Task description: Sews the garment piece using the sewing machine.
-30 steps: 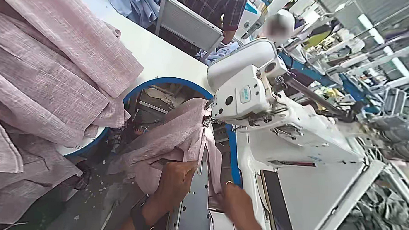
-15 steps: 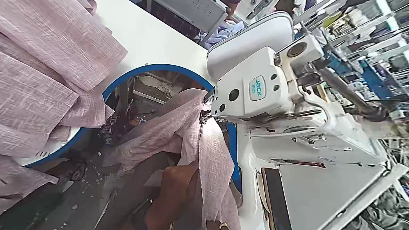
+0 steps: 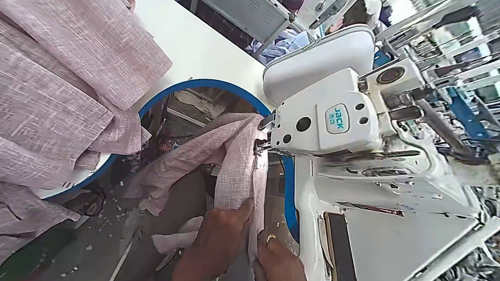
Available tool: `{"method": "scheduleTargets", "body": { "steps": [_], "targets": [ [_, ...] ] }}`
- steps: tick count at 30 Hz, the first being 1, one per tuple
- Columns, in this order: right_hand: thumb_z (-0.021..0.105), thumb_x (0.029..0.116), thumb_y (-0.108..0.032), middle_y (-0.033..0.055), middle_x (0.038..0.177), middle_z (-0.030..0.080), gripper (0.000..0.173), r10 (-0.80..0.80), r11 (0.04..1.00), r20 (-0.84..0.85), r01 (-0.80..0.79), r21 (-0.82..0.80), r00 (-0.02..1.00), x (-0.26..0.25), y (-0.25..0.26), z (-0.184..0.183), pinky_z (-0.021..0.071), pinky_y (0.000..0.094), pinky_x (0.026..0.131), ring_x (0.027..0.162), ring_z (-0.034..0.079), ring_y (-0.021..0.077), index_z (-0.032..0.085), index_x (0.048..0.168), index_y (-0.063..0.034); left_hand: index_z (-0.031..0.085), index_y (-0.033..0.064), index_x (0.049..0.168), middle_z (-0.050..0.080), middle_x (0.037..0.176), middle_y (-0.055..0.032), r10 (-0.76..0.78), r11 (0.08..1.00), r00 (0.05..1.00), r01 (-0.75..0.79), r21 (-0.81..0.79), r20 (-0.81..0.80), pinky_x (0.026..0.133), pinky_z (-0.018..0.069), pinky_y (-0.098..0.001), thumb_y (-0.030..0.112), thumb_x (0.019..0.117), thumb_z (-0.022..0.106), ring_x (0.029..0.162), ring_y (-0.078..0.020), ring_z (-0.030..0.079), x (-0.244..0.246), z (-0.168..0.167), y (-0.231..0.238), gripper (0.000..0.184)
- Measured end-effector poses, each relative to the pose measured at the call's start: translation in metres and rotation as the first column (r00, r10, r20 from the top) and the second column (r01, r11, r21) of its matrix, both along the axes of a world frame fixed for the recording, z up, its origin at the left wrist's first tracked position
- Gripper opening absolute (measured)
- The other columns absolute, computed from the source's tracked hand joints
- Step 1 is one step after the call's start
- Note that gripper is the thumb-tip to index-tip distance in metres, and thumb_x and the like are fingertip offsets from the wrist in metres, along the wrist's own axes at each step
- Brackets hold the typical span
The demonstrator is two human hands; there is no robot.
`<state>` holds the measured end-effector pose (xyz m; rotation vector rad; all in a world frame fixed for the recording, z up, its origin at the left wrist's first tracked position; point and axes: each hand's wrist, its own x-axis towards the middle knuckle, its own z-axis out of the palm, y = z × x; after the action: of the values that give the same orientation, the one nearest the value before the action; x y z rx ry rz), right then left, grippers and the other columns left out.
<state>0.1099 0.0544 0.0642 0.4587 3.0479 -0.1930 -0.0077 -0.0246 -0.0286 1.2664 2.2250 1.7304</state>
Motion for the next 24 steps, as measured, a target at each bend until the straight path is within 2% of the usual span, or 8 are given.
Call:
{"method": "scheduleTargets", "body": {
  "steps": [4,6,7,10,14,17,21,24],
  "targets": [
    [0.061,0.0829,0.003,0.0175,0.082,0.068,0.013,0.018,1.000,-0.018,-0.018,-0.025,1.000,0.001,-0.007,0.008,0.0551,0.0426,0.056,0.074,0.069,0.0335,0.073,0.077,-0.0003,0.075,-0.0021,0.110,0.058,0.053,-0.0055,0.019,1.000,0.999,-0.019,0.006,0.025,0.041,0.0458,-0.0333,0.010,0.0946,0.052,0.042,-0.0188,0.057,0.000,0.000,0.005,0.031],
    [0.062,0.0839,0.005,0.0213,0.087,0.069,0.013,0.000,0.997,0.031,0.002,-0.077,1.000,0.001,-0.008,0.004,0.0567,0.0483,0.058,0.079,0.071,0.0384,0.074,0.080,0.0005,0.076,-0.0028,0.111,0.060,0.053,-0.0061,0.032,0.999,0.999,-0.033,0.015,0.025,0.042,0.0473,-0.0347,0.010,0.0934,0.051,0.043,-0.0196,0.059,-0.004,0.001,0.009,0.033],
    [0.061,0.0850,0.005,0.0229,0.088,0.069,0.014,-0.011,0.996,0.047,0.015,-0.093,0.999,0.002,-0.007,0.005,0.0569,0.0496,0.059,0.079,0.071,0.0393,0.074,0.081,0.0020,0.076,-0.0024,0.111,0.059,0.052,-0.0060,0.036,0.999,0.999,-0.037,0.020,0.031,0.042,0.0467,-0.0349,0.011,0.0936,0.051,0.043,-0.0195,0.058,-0.006,0.001,0.010,0.033],
    [0.059,0.0877,0.002,0.0199,0.085,0.068,0.017,-0.025,0.995,-0.026,0.022,-0.101,0.999,0.002,-0.009,0.014,0.0559,0.0439,0.058,0.075,0.069,0.0337,0.073,0.080,-0.0002,0.076,-0.0007,0.107,0.058,0.053,-0.0056,0.007,1.000,0.998,-0.008,0.014,0.069,0.042,0.0467,-0.0354,0.014,0.0986,0.049,0.044,-0.0196,0.058,-0.006,-0.001,0.009,0.032],
    [0.058,0.0874,0.001,0.0211,0.087,0.068,0.018,-0.021,0.983,-0.084,0.005,-0.185,0.996,-0.002,-0.004,0.007,0.0553,0.0463,0.062,0.077,0.069,0.0351,0.074,0.080,0.0006,0.075,-0.0012,0.110,0.061,0.057,-0.0076,0.003,1.000,0.996,-0.004,0.010,0.094,0.045,0.0494,-0.0378,0.011,0.0975,0.051,0.048,-0.0219,0.062,-0.011,0.001,0.009,0.031],
    [0.060,0.0874,0.001,0.0198,0.090,0.069,0.016,-0.047,0.987,-0.173,0.019,-0.160,0.984,-0.001,-0.008,0.019,0.0562,0.0364,0.065,0.077,0.068,0.0276,0.074,0.078,0.0000,0.074,-0.0004,0.111,0.061,0.058,-0.0069,-0.011,1.000,0.994,0.011,0.005,0.106,0.044,0.0488,-0.0377,0.010,0.0973,0.050,0.047,-0.0213,0.061,-0.005,0.001,0.006,0.029],
    [0.065,0.0891,-0.006,0.0140,0.080,0.070,0.013,0.054,0.998,-0.343,-0.057,0.001,0.938,-0.004,-0.015,0.012,0.0540,0.0252,0.064,0.071,0.068,0.0202,0.078,0.087,-0.0049,0.072,0.0020,0.092,0.059,0.055,-0.0066,-0.013,1.000,0.992,0.013,0.004,0.126,0.045,0.0488,-0.0400,0.013,0.0950,0.050,0.049,-0.0219,0.063,-0.005,0.003,0.009,0.025],
    [0.067,0.0876,-0.008,0.0088,0.072,0.066,0.011,0.037,0.999,-0.473,-0.019,0.042,0.880,-0.005,-0.014,-0.002,0.0496,0.0155,0.069,0.071,0.063,0.0127,0.078,0.087,-0.0057,0.074,0.0013,0.099,0.064,0.062,-0.0086,-0.071,0.997,0.970,0.074,-0.006,0.234,0.052,0.0522,-0.0439,0.014,0.0991,0.049,0.057,-0.0240,0.067,-0.010,0.004,0.009,0.028]
  ]
}}
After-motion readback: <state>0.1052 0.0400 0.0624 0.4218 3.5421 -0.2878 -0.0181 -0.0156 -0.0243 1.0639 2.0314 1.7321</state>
